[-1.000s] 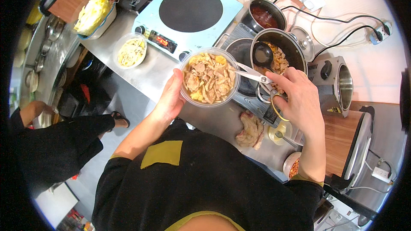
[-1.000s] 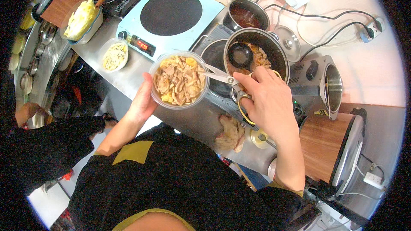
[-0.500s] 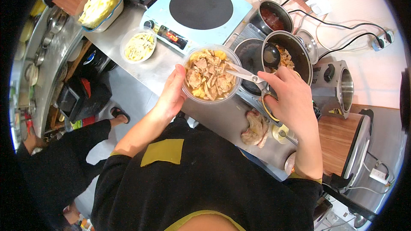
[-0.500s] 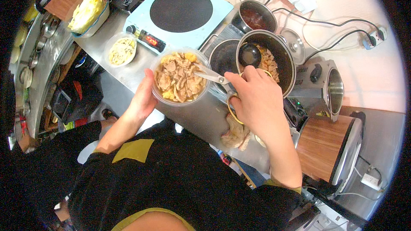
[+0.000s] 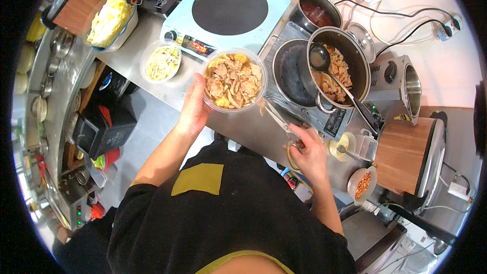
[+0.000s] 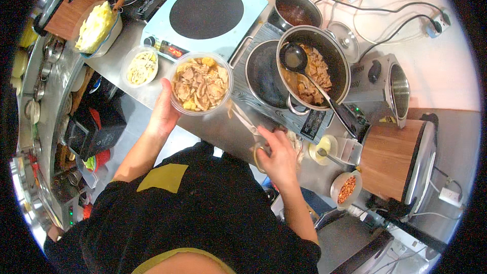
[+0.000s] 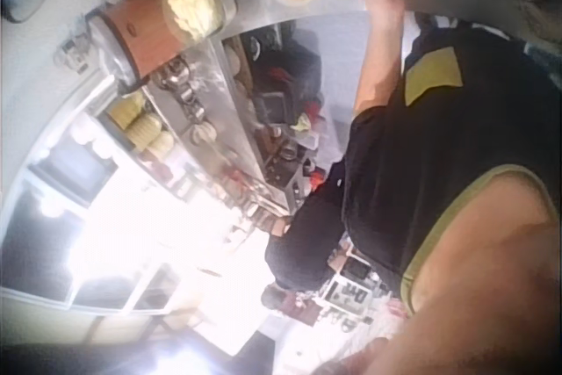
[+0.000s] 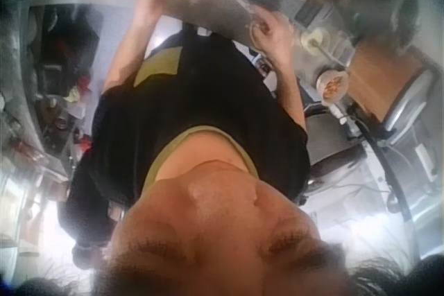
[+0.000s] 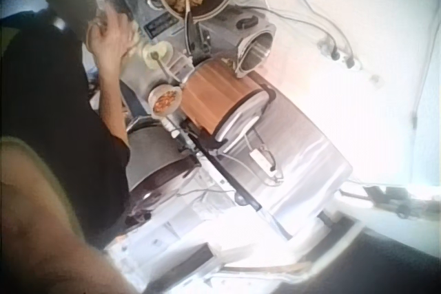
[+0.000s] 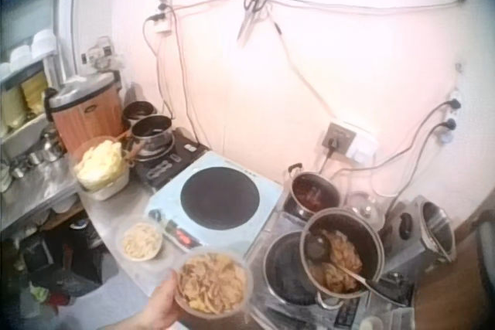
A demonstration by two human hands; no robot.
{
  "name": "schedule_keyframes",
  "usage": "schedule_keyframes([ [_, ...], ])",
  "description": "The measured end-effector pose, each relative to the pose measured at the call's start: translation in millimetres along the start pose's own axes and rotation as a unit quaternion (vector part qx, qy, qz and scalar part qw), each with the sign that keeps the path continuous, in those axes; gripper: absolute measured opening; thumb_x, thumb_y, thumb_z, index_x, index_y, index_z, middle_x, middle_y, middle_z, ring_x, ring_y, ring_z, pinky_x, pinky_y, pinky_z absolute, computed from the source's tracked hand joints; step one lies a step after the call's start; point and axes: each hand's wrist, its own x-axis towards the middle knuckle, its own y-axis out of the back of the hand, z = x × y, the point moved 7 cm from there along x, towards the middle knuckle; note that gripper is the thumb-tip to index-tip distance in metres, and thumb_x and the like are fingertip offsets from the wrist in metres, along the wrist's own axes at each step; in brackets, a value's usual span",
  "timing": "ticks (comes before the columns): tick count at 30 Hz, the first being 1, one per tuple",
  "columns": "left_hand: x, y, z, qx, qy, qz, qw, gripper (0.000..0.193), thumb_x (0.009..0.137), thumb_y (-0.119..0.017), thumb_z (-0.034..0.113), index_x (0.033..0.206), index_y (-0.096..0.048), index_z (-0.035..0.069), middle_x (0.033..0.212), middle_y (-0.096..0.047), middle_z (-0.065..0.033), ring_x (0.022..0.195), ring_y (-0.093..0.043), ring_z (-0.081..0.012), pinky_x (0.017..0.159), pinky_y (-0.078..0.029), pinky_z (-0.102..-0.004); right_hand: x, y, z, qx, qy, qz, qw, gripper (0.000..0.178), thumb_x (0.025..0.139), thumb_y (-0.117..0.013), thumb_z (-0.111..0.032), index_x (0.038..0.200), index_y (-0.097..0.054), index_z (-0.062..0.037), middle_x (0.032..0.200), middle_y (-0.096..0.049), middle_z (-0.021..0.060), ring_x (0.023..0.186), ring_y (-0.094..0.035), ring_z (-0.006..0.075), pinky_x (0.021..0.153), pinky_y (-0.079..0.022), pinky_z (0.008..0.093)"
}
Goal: The person assembles noodle bowls by scooping cooked meat and broth from pots into plastic containers, adding peanuts and other toppings, then sealing the containers with lids. The person uses a ladle and tongs to transfer ingredients and places the finished bowls on a counter.
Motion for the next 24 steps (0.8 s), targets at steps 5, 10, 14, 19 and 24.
schedule_keyframes([
  [5, 11.6, 18.9, -1.9, -0.003, -0.020, 0.004, 1.000, 0.073, 0.089, -0.047, 0.058, 0.136, -0.038, 0.003, 0.133, -0.050, -0.0105, 0.121, -0.051, -0.0219, 0.097, -0.044, -0.0403, 7.2, 0.4, -18.2, 0.041, 0.029, 0.017, 0.999, 0.051, 0.070, -0.072, -0.001, 0.118, -0.062, -0.0109, 0.081, -0.050, 0.0032, 0.066, -0.051, 0.0131, 0.060, -0.043, 0.0245],
  [10, 16.7, 32.6, -1.9, 0.008, -0.025, 0.003, 1.000, 0.072, 0.089, -0.047, 0.058, 0.136, -0.038, 0.004, 0.133, -0.050, -0.0103, 0.119, -0.051, -0.0220, 0.097, -0.044, -0.0405, 24.5, 7.4, -31.5, 0.111, 0.051, 0.031, 0.992, 0.049, 0.070, -0.073, 0.001, 0.118, -0.061, -0.0075, 0.081, -0.049, 0.0010, 0.068, -0.049, 0.0092, 0.058, -0.040, 0.0213],
  [14, 14.6, 46.3, 0.6, 0.005, -0.019, 0.022, 1.000, 0.073, 0.089, -0.046, 0.059, 0.136, -0.038, 0.005, 0.133, -0.050, -0.0105, 0.119, -0.052, -0.0227, 0.096, -0.045, -0.0407, 35.9, 12.9, -58.2, -0.064, 0.106, 0.033, 0.992, 0.046, 0.068, -0.074, -0.006, 0.112, -0.062, -0.0081, 0.081, -0.051, 0.0072, 0.073, -0.054, 0.0193, 0.064, -0.045, 0.0288],
  [19, 10.0, 63.5, 22.5, 0.013, -0.039, 0.044, 0.998, 0.076, 0.088, -0.044, 0.062, 0.139, -0.035, 0.006, 0.136, -0.047, -0.0099, 0.123, -0.048, -0.0242, 0.098, -0.043, -0.0430, 41.7, -39.2, -37.5, -0.247, 0.174, -0.021, 0.953, 0.042, 0.065, -0.072, -0.012, 0.105, -0.060, -0.0121, 0.085, -0.053, 0.0103, 0.087, -0.056, 0.0298, 0.076, -0.046, 0.0397],
  [24, 2.6, 82.2, 34.2, 0.011, -0.068, 0.076, 0.995, 0.076, 0.088, -0.045, 0.061, 0.140, -0.033, 0.007, 0.138, -0.046, -0.0095, 0.123, -0.048, -0.0239, 0.097, -0.043, -0.0439, 64.3, -89.5, 11.0, -0.305, 0.135, 0.027, 0.942, 0.040, 0.066, -0.068, -0.010, 0.105, -0.061, -0.0127, 0.085, -0.054, 0.0106, 0.086, -0.058, 0.0307, 0.072, -0.048, 0.0421],
])
